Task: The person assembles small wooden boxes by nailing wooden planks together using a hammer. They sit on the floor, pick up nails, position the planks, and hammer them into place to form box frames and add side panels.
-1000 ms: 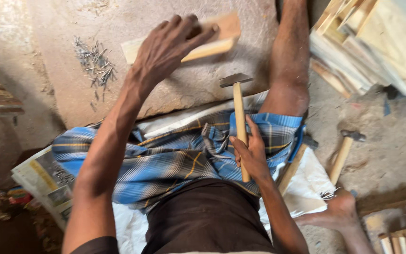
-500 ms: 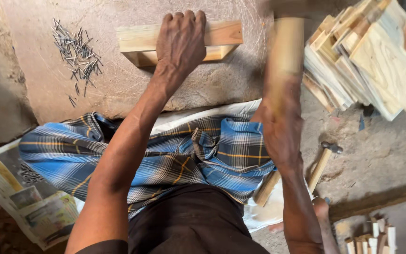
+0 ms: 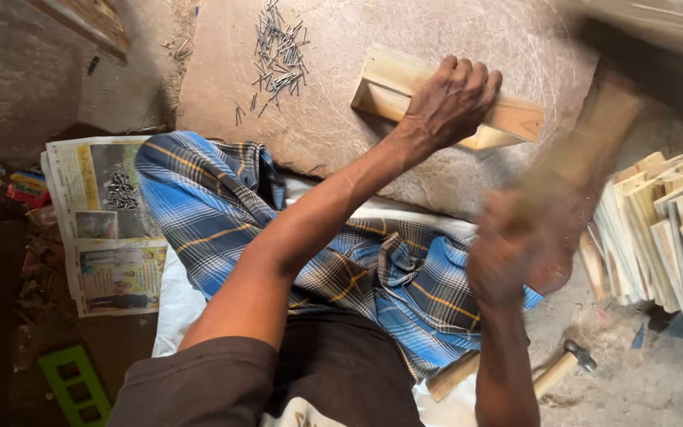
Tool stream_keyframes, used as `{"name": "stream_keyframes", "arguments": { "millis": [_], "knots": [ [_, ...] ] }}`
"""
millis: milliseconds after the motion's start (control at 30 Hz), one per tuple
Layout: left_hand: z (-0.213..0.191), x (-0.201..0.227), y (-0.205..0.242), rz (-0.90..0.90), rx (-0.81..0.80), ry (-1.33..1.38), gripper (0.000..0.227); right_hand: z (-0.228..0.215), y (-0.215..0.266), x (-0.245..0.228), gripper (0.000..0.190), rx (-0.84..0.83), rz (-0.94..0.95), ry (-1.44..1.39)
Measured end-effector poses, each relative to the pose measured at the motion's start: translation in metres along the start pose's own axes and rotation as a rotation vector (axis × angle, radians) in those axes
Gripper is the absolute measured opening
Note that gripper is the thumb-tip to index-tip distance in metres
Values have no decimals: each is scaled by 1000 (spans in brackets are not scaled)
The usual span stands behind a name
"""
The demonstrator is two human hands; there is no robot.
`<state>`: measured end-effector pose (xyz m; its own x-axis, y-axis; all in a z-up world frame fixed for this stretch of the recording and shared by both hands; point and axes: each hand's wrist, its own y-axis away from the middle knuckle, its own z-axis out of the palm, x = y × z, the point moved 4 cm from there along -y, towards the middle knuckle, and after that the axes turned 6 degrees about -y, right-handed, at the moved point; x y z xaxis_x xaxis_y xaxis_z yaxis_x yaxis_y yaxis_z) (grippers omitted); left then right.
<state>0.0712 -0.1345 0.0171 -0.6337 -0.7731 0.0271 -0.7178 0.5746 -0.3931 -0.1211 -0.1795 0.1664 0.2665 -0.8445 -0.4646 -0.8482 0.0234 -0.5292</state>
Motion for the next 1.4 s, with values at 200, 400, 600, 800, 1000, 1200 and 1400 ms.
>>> {"name": "stream_keyframes", "arguments": {
  "millis": [200,400,600,800,1000,1200,1400],
  "knots": [
    [5,2,18,-22,535,4,44,38,-23,4,54,-479,171,-38],
    [26,-10,8,69,421,467,12,7,75,24,56,-201,474,-303],
    [-28,-12,16,-6,134,-23,24,-3,152,20,67,-39,504,-654],
    [-56,18,77,11,-256,115,36,12,183,50,57,-485,978,-504],
    [-13,-40,172,-189,27,341,37,44,123,114,30,-182,446,-316],
    [0,-129,213,-816,132,772,40,114,89,167,35,-16,526,-348],
    [-10,-142,223,-985,106,933,35,127,79,157,35,9,623,-423]
  ]
}}
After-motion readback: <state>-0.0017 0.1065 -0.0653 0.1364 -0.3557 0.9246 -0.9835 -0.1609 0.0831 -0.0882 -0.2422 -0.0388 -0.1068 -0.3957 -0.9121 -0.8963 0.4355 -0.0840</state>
